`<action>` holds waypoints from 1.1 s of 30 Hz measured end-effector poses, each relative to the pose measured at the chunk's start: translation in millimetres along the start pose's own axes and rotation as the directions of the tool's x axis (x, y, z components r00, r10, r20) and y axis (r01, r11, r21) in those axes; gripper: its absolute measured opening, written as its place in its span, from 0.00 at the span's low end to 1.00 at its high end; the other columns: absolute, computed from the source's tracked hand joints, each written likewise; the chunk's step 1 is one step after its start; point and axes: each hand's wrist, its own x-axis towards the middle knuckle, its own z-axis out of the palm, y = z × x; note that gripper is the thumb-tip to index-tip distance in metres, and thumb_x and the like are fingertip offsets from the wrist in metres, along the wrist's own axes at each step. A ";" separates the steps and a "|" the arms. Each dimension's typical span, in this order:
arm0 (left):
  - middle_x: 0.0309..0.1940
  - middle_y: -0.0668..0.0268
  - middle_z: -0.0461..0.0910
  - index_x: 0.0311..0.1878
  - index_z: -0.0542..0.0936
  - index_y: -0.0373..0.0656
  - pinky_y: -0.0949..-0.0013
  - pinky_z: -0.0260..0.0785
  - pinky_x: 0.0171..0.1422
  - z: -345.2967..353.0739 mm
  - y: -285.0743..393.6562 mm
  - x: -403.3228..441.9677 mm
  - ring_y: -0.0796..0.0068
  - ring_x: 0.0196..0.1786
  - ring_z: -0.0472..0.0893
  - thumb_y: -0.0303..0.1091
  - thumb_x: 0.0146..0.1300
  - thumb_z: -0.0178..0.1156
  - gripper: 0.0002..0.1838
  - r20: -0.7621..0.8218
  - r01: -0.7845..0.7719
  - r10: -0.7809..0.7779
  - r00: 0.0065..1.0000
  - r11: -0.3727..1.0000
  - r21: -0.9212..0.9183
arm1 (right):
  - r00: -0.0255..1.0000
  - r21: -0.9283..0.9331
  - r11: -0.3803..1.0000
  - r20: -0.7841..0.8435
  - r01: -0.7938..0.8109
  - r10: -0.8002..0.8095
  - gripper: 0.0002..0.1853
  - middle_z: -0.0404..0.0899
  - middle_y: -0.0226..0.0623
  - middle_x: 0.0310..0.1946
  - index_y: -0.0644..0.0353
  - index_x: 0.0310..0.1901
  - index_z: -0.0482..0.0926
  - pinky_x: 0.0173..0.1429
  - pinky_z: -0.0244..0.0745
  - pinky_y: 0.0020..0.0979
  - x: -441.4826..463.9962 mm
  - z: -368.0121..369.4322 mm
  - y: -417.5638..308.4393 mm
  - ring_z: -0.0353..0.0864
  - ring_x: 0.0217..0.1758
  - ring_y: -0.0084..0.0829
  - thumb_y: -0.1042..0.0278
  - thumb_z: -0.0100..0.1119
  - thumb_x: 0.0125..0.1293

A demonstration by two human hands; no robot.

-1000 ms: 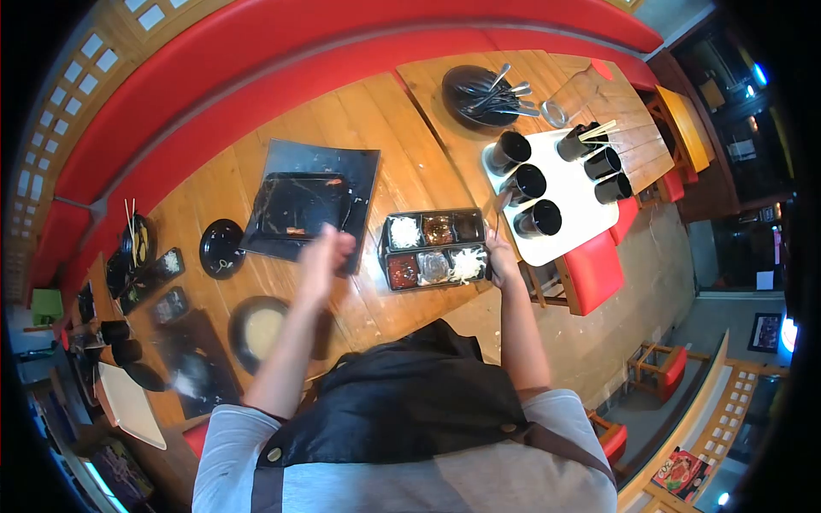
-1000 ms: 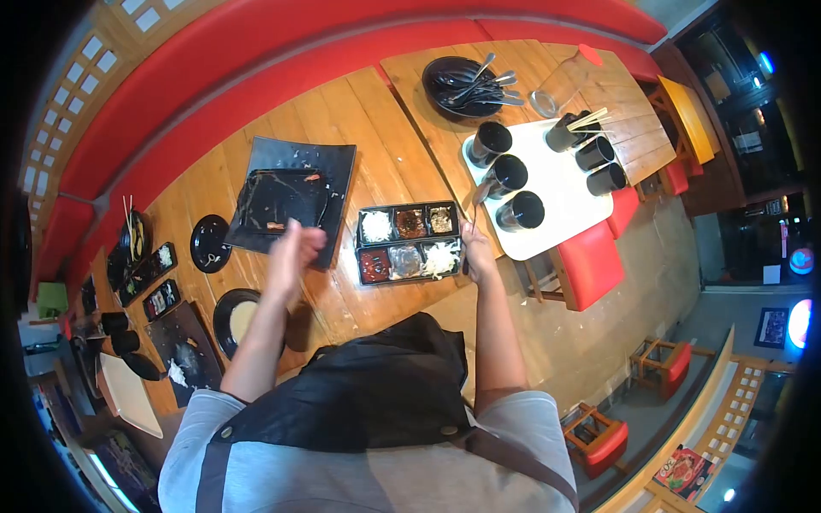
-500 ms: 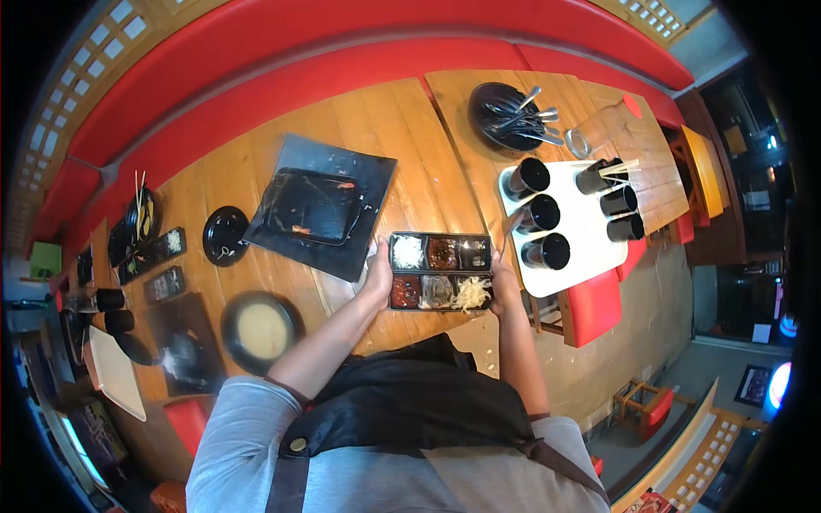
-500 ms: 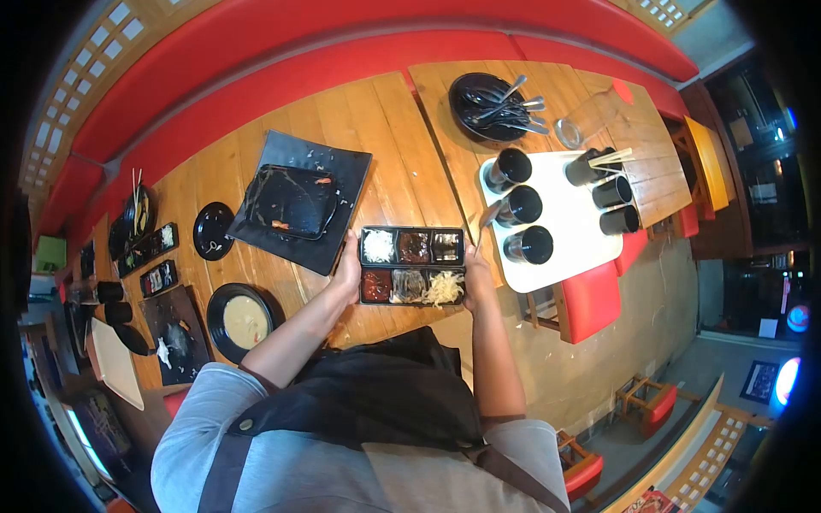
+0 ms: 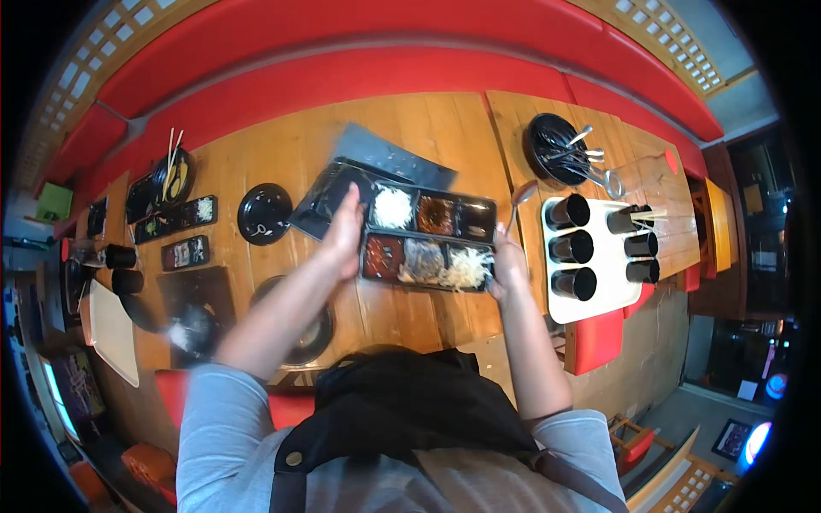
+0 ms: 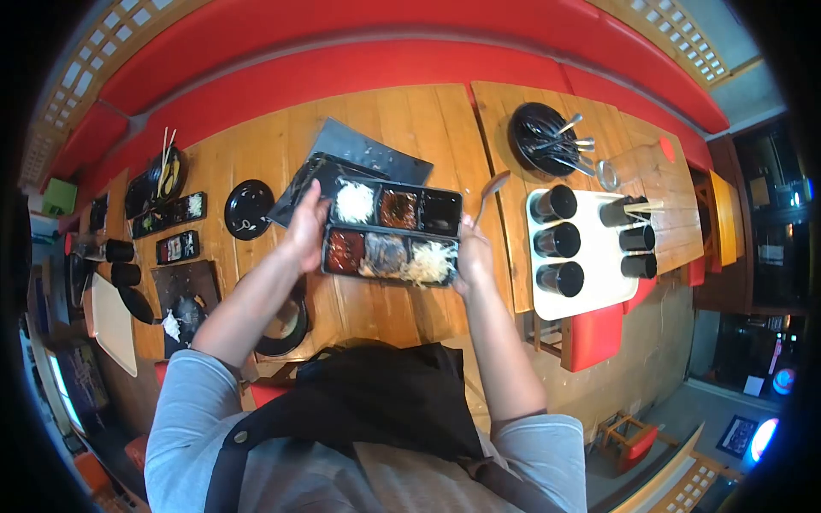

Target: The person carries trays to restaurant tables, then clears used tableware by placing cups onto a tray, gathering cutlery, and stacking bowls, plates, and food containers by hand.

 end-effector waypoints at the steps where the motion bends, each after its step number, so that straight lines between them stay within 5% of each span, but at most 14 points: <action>1: 0.61 0.51 0.62 0.65 0.53 0.34 0.51 0.58 0.64 -7.3 16.0 0.8 0.58 0.63 0.65 0.67 0.61 0.34 0.44 0.024 -0.008 0.008 1.000 1.000 0.006 | 1.000 0.001 1.000 0.026 0.003 -0.003 0.17 0.75 0.33 0.40 0.65 0.51 0.69 0.47 0.72 0.27 6.8 15.0 8.0 0.75 0.40 0.24 0.63 0.36 0.71; 6: 0.61 0.46 0.61 0.66 0.50 0.32 0.54 0.60 0.63 -53.2 72.9 33.4 0.56 0.62 0.65 0.66 0.61 0.29 0.45 0.085 -0.012 -0.001 0.996 0.988 0.152 | 0.977 0.084 0.996 0.214 0.002 -0.020 0.19 0.74 0.36 0.45 0.61 0.54 0.67 0.51 0.73 0.32 49.4 71.0 62.4 0.75 0.44 0.29 0.60 0.30 0.72; 10: 0.62 0.45 0.58 0.68 0.42 0.32 0.54 0.59 0.63 -72.9 86.9 59.7 0.55 0.63 0.64 0.68 0.58 0.33 0.49 0.024 0.000 -0.003 1.000 0.988 0.156 | 0.994 0.150 0.989 0.105 0.012 -0.028 0.18 0.74 0.35 0.45 0.60 0.52 0.68 0.50 0.73 0.33 67.1 93.6 89.4 0.75 0.44 0.28 0.60 0.31 0.72; 19: 0.60 0.47 0.63 0.65 0.54 0.33 0.54 0.57 0.63 -97.4 74.9 98.6 0.56 0.62 0.65 0.69 0.58 0.32 0.47 0.127 -0.106 0.077 0.989 0.964 0.243 | 0.995 0.056 0.998 0.094 -0.018 0.013 0.16 0.76 0.37 0.42 0.59 0.50 0.68 0.47 0.76 0.40 93.4 76.1 96.8 0.78 0.41 0.35 0.58 0.38 0.70; 20: 0.63 0.48 0.58 0.65 0.54 0.34 0.55 0.52 0.66 -101.1 73.9 102.2 0.56 0.65 0.59 0.68 0.59 0.30 0.46 0.188 -0.139 0.090 0.978 0.955 0.263 | 0.988 0.060 0.998 0.151 -0.029 0.020 0.16 0.76 0.38 0.43 0.59 0.50 0.68 0.48 0.75 0.41 90.1 77.1 92.9 0.78 0.42 0.37 0.58 0.36 0.71; 21: 0.66 0.49 0.54 0.66 0.52 0.35 0.56 0.44 0.69 -79.0 79.3 68.6 0.58 0.69 0.51 0.68 0.59 0.29 0.46 -0.088 -0.200 0.260 0.962 0.884 0.422 | 0.994 0.020 0.999 0.102 -0.026 0.024 0.17 0.76 0.38 0.44 0.60 0.49 0.68 0.49 0.75 0.43 81.3 83.3 87.1 0.78 0.43 0.38 0.58 0.34 0.71; 23: 0.69 0.49 0.45 0.67 0.46 0.34 0.57 0.38 0.71 -108.4 72.4 117.2 0.61 0.71 0.46 0.68 0.59 0.29 0.47 0.029 -0.147 0.146 0.989 0.926 0.348 | 0.989 -0.012 0.998 0.129 -0.069 0.070 0.17 0.75 0.38 0.44 0.59 0.49 0.69 0.51 0.74 0.44 93.9 69.9 86.9 0.77 0.46 0.38 0.57 0.34 0.71; 24: 0.69 0.49 0.43 0.67 0.47 0.34 0.59 0.37 0.71 -114.6 69.0 128.1 0.61 0.71 0.44 0.69 0.59 0.29 0.48 0.097 -0.083 0.074 0.993 0.992 0.091 | 0.983 -0.028 0.995 0.153 -0.097 0.101 0.17 0.76 0.34 0.42 0.55 0.48 0.70 0.47 0.75 0.42 100.5 61.9 87.3 0.77 0.42 0.34 0.55 0.36 0.70; 25: 0.68 0.48 0.47 0.68 0.46 0.34 0.60 0.39 0.71 -113.4 72.1 105.9 0.60 0.70 0.48 0.69 0.59 0.29 0.47 0.003 -0.219 0.223 0.975 0.955 0.199 | 0.991 -0.137 0.987 0.090 -0.082 0.095 0.17 0.75 0.31 0.40 0.50 0.50 0.70 0.42 0.74 0.40 98.2 53.7 80.3 0.74 0.37 0.30 0.51 0.37 0.69; 26: 0.67 0.47 0.50 0.68 0.45 0.34 0.61 0.40 0.71 -108.9 72.0 82.2 0.58 0.70 0.51 0.69 0.59 0.28 0.47 -0.075 -0.327 0.367 0.927 0.890 0.319 | 0.996 -0.244 0.966 0.028 -0.079 0.088 0.18 0.75 0.27 0.39 0.46 0.51 0.70 0.37 0.72 0.38 96.0 45.6 73.2 0.70 0.32 0.27 0.47 0.38 0.68; 28: 0.60 0.48 0.63 0.62 0.61 0.33 0.62 0.51 0.67 -131.7 76.7 30.6 0.57 0.62 0.64 0.61 0.62 0.39 0.39 -0.051 -0.523 0.679 0.733 0.609 0.597 | 0.996 -0.394 0.914 0.021 0.091 -0.090 0.22 0.71 0.30 0.50 0.46 0.59 0.65 0.36 0.72 0.39 68.0 40.3 60.2 0.70 0.47 0.28 0.47 0.37 0.68; 29: 0.57 0.48 0.67 0.58 0.67 0.34 0.63 0.55 0.64 -147.5 85.6 -20.9 0.57 0.59 0.68 0.57 0.63 0.44 0.34 0.004 -0.469 0.740 0.672 0.422 0.776 | 0.978 -0.427 0.886 -0.022 0.179 -0.208 0.23 0.69 0.31 0.54 0.47 0.60 0.64 0.38 0.72 0.38 49.9 42.1 54.8 0.69 0.51 0.28 0.47 0.36 0.69; 31: 0.40 0.52 0.77 0.41 0.79 0.38 0.63 0.65 0.54 -212.8 68.5 -70.3 0.56 0.48 0.74 0.45 0.54 0.57 0.19 -0.055 -0.302 0.947 0.316 0.156 0.940 | 0.914 -0.478 0.808 -0.027 0.345 -0.406 0.23 0.70 0.31 0.55 0.51 0.59 0.66 0.38 0.69 0.31 25.7 33.9 48.4 0.69 0.48 0.25 0.48 0.38 0.68; 33: 0.37 0.55 0.79 0.38 0.81 0.43 0.60 0.66 0.52 -311.9 44.3 -110.5 0.55 0.45 0.75 0.39 0.50 0.58 0.14 -0.240 0.109 0.938 0.249 0.219 0.970 | 0.852 -0.576 0.677 0.067 0.458 -0.520 0.21 0.75 0.31 0.42 0.54 0.58 0.68 0.38 0.64 0.22 -2.2 42.4 41.8 0.70 0.38 0.22 0.53 0.39 0.69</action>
